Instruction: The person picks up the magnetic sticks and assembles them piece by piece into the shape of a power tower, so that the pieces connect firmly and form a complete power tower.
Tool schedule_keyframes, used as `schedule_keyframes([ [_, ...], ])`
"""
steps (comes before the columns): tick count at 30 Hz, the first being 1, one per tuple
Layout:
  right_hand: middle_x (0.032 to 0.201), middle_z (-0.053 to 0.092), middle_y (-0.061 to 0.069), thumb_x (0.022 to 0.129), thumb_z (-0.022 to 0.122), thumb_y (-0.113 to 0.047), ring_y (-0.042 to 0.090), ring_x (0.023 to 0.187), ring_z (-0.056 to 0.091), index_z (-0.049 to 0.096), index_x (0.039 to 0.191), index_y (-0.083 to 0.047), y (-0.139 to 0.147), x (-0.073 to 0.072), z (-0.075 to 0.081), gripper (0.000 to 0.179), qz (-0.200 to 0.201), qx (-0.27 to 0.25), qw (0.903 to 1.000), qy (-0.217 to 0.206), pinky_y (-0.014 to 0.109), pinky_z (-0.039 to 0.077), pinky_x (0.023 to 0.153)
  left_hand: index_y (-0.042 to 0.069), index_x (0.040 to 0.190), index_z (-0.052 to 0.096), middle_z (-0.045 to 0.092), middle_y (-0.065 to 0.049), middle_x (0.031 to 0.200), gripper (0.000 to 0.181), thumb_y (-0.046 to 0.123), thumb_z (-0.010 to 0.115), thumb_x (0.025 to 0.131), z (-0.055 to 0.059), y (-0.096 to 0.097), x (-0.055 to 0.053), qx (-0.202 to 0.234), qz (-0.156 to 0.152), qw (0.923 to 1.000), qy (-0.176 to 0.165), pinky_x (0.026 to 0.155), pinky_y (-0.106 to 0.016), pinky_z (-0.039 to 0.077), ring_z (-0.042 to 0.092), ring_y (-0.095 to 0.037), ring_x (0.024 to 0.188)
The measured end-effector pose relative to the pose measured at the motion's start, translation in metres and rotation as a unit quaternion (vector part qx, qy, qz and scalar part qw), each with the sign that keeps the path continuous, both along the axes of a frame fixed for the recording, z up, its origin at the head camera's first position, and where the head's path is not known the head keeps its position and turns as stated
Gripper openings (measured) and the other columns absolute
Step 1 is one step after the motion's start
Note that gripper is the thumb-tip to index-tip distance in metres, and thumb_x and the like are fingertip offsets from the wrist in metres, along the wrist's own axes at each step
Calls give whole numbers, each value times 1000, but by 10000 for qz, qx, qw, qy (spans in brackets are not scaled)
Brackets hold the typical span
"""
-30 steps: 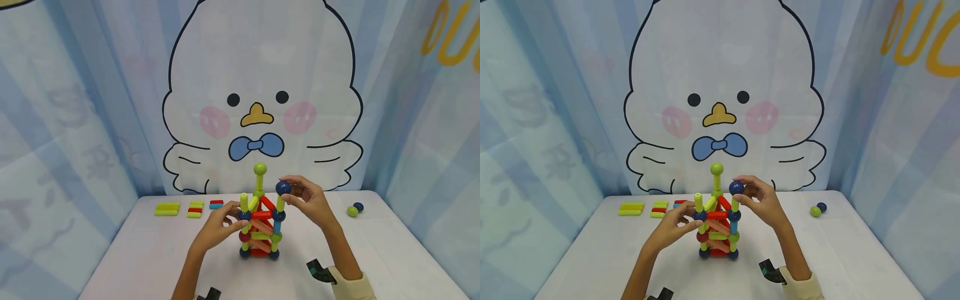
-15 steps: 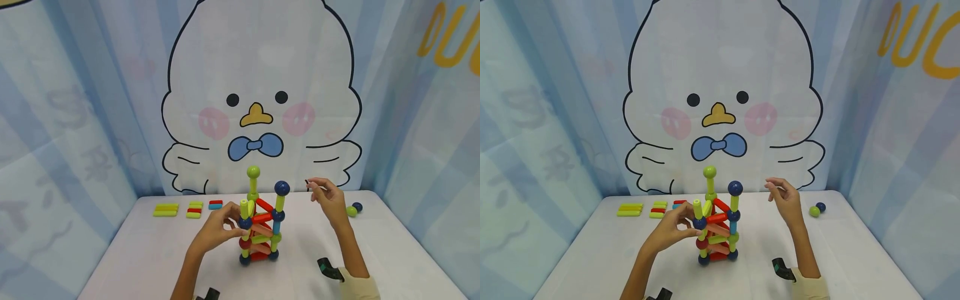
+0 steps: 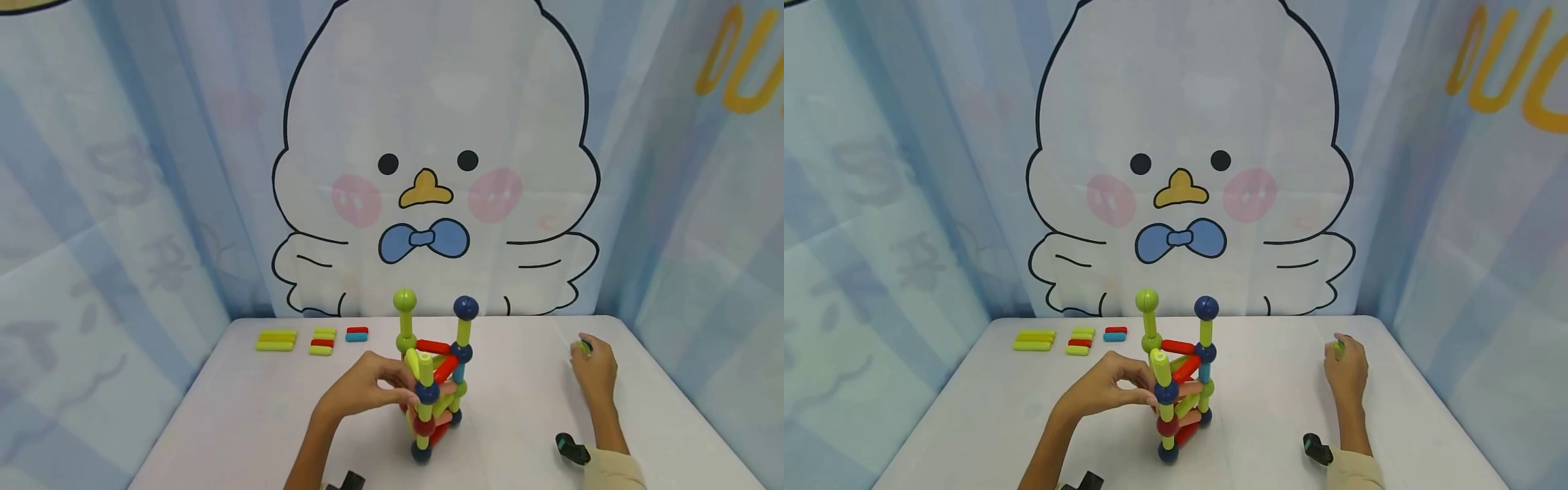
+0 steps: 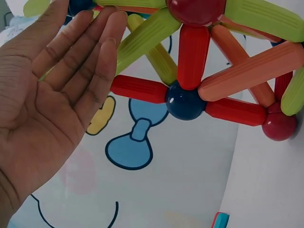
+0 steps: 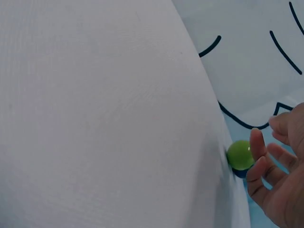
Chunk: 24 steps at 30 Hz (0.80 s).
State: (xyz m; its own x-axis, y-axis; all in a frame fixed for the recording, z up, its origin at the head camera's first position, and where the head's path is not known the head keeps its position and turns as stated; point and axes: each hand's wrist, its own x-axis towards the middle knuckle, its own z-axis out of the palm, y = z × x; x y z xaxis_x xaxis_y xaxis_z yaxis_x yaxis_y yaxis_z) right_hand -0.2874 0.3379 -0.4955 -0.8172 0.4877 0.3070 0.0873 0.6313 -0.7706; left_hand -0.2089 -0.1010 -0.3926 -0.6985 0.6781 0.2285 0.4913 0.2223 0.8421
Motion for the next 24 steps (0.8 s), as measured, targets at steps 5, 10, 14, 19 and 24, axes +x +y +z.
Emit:
schedule_keyframes([
  [5,134,44,37,97,50,-10,54,127,39,51,131,11,5,2,-9,40,80,176,9996,-185,64,29,108,7,94,75,76,-2,89,20,25,74,88,3,8,6,-344,2,9994,109,78,-22,56,67,-1,82],
  [10,133,43,38,96,50,-8,55,126,39,52,129,13,9,2,-14,39,-49,349,9993,-151,65,29,106,8,93,77,74,8,81,29,36,75,85,11,16,14,-1057,377,9935,166,71,-17,54,64,3,74],
  [14,135,42,37,97,49,-9,55,125,40,52,129,12,13,1,-16,39,-57,670,9973,-290,65,32,105,11,88,77,70,13,72,29,39,78,81,14,20,18,-1551,684,9851,290,65,-15,52,60,3,67],
  [19,136,38,35,98,49,-12,55,120,44,51,131,10,12,0,-15,40,131,1197,9909,-607,66,37,100,14,89,77,69,14,68,28,41,78,80,10,24,20,-1986,722,9770,273,61,-15,51,60,4,64],
  [24,132,37,36,96,53,-9,56,110,50,51,128,11,12,0,-17,39,225,1455,9872,-613,65,42,92,17,94,76,71,12,71,25,38,79,81,2,30,19,-2169,663,9739,-80,61,-16,52,62,3,64],
])
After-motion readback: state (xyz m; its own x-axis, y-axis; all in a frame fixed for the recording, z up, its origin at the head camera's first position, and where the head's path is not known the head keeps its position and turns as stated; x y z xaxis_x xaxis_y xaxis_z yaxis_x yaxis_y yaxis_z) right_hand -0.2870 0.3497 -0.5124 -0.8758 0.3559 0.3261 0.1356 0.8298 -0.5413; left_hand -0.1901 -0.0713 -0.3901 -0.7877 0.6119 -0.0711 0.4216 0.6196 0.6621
